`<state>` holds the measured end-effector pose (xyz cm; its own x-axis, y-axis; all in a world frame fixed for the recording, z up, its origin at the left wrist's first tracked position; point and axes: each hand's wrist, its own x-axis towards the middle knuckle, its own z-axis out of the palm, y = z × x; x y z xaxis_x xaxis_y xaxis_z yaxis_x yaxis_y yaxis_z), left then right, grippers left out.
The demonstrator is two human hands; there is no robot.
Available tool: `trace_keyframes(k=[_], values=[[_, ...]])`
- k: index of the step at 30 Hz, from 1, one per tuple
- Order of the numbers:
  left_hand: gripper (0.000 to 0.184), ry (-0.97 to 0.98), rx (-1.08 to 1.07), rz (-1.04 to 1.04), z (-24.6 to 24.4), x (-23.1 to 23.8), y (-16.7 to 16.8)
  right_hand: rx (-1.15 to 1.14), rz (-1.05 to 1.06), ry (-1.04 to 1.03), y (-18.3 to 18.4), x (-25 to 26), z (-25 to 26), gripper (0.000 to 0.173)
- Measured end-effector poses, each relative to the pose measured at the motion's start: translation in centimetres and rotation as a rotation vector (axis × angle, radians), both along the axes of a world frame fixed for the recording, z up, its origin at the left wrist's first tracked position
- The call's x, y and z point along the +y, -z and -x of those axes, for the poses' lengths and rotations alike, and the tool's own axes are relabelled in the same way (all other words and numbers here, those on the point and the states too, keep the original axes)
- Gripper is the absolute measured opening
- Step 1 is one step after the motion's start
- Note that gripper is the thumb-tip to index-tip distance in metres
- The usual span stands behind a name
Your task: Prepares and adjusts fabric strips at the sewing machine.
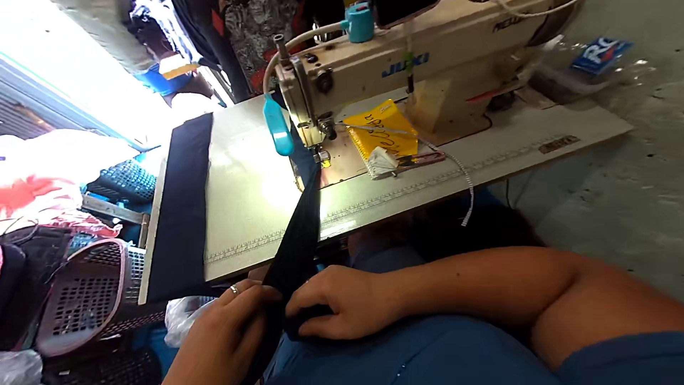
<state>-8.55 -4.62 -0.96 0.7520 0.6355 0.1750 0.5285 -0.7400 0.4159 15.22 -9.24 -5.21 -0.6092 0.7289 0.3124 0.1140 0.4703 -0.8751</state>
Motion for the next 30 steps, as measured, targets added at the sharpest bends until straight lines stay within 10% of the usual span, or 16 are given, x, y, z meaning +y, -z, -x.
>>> trace_keyframes(k=[5, 9, 14, 19, 30], values=[[0.052, -0.109, -0.135, 0.382, 1.9, 0.4, 0.4, 0.017, 0.095, -0.126, -1.0, 1.1, 5.0, 0.038], [0.031, -0.241, -0.024, 0.47, 3.1, 1.3, 1.0, 0.034, 0.137, -0.367, -0.1, 1.5, 7.3, 0.046], [0.033, -0.315, -0.056, 0.201, 4.5, 0.5, 3.1, 0.011, -0.101, -0.228, 0.8, 3.1, 4.6, 0.017], [0.034, -0.326, -0.226, -0.116, 4.8, -0.2, 3.8, -0.219, -0.451, 0.253, 1.3, 7.0, 2.2, 0.023], [0.028, -0.253, -0.363, -0.233, 4.0, 0.0, 4.2, -0.256, -0.491, 0.23, 0.6, 8.7, 3.8, 0.019]])
